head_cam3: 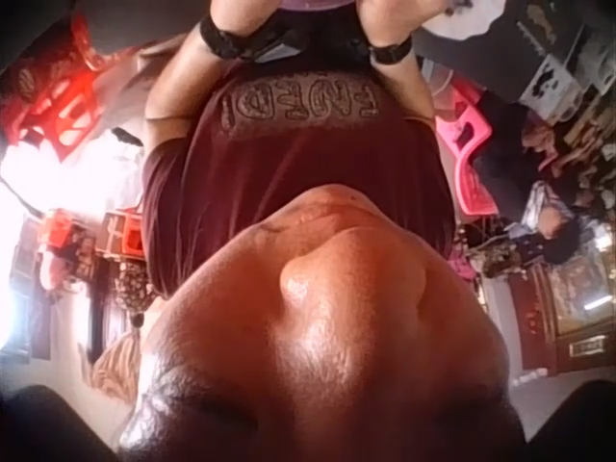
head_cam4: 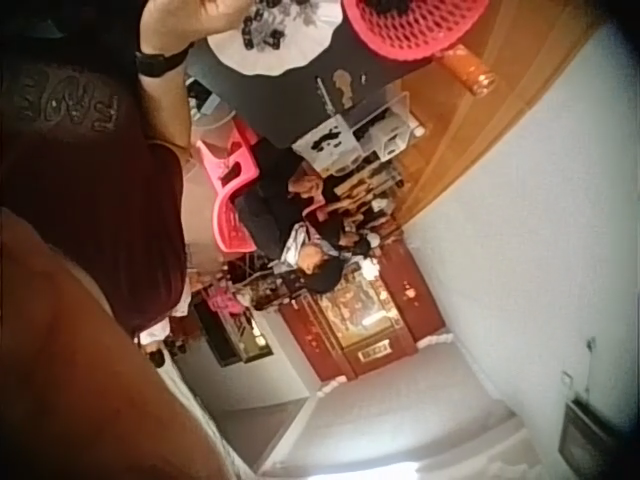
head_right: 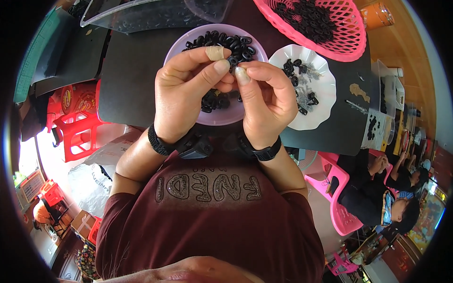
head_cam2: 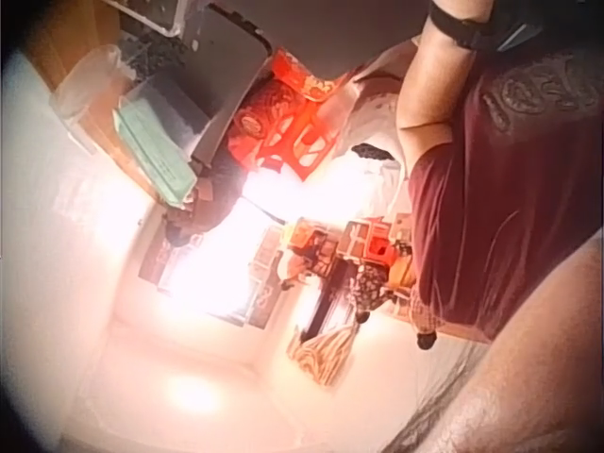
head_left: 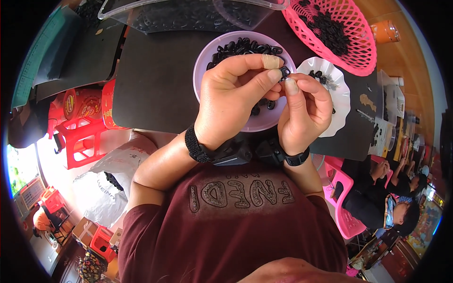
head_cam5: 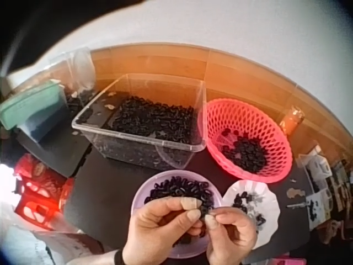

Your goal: The person assembles plastic cord locks by hand, fitting springs and plungers into the cord lock housings taken from plates on the table.

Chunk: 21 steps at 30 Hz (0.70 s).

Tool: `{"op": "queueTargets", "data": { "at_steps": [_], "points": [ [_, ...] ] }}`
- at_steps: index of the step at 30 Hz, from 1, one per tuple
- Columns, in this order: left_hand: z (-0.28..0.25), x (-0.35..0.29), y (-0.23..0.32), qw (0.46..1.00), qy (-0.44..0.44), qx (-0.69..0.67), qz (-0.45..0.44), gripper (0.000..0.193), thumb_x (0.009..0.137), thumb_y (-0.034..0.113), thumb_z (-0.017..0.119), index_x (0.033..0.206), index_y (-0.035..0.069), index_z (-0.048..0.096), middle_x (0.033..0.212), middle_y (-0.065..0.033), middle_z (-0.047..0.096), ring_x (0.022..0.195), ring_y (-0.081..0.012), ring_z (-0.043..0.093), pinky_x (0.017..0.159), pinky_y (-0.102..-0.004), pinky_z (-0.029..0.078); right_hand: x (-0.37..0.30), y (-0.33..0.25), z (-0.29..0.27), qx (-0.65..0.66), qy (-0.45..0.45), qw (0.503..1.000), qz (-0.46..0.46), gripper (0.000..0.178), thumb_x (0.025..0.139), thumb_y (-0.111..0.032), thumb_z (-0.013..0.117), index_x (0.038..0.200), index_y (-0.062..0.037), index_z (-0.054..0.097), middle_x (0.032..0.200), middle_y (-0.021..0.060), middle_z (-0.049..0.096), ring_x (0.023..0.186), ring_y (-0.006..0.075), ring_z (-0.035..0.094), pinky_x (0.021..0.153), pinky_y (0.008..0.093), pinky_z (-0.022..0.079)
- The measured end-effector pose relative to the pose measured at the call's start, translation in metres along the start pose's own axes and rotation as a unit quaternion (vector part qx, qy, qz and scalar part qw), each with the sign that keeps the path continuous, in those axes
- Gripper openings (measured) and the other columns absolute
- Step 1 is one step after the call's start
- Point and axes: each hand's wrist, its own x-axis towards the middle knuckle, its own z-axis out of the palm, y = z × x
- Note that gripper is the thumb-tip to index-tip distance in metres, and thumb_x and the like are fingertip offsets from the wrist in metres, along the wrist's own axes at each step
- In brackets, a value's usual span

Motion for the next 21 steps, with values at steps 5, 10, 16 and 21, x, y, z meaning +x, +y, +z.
{"op": "queueTargets", "data": {
  "at_steps": [5,10,16,21],
  "points": [
    [0.0016,-0.0017,-0.0013,1.000,0.004,-0.009,-0.001,0.019,0.092,0.002,0.063,0.110,-0.003,0.065,0.091,-0.0096,0.070,0.077,-0.0136,0.069,0.072,-0.0239,0.057,0.0001,-0.0007,0.0015,0.017,0.009,1.000,0.010,0.018,0.086,0.011,0.063,0.101,-0.0003,0.060,0.101,0.0136,0.065,0.085,0.0130,0.063,0.076,0.0242,0.052],
    [0.0051,-0.0029,-0.0051,1.000,0.018,-0.017,0.010,0.018,0.091,0.001,0.063,0.109,-0.002,0.065,0.091,-0.0091,0.070,0.077,-0.0128,0.068,0.072,-0.0234,0.057,-0.0006,0.0006,-0.0003,0.030,0.012,0.999,0.014,0.019,0.086,0.011,0.063,0.101,-0.0004,0.060,0.101,0.0137,0.065,0.086,0.0133,0.063,0.077,0.0245,0.052],
    [0.0072,-0.0033,-0.0052,1.000,0.025,-0.006,0.013,0.018,0.091,0.001,0.063,0.109,-0.002,0.065,0.092,-0.0090,0.070,0.076,-0.0124,0.068,0.071,-0.0230,0.057,-0.0010,0.0015,-0.0001,0.040,0.018,0.999,0.008,0.018,0.086,0.011,0.063,0.101,0.0001,0.060,0.101,0.0142,0.065,0.087,0.0140,0.063,0.078,0.0250,0.053],
    [0.0078,-0.0034,-0.0079,0.999,0.023,-0.011,0.019,0.018,0.091,0.001,0.063,0.109,-0.002,0.065,0.093,-0.0091,0.070,0.076,-0.0123,0.068,0.071,-0.0232,0.057,-0.0009,0.0010,-0.0009,0.041,0.027,0.999,0.007,0.019,0.086,0.011,0.063,0.101,0.0000,0.060,0.102,0.0147,0.065,0.087,0.0148,0.064,0.078,0.0254,0.053]
  ]
}}
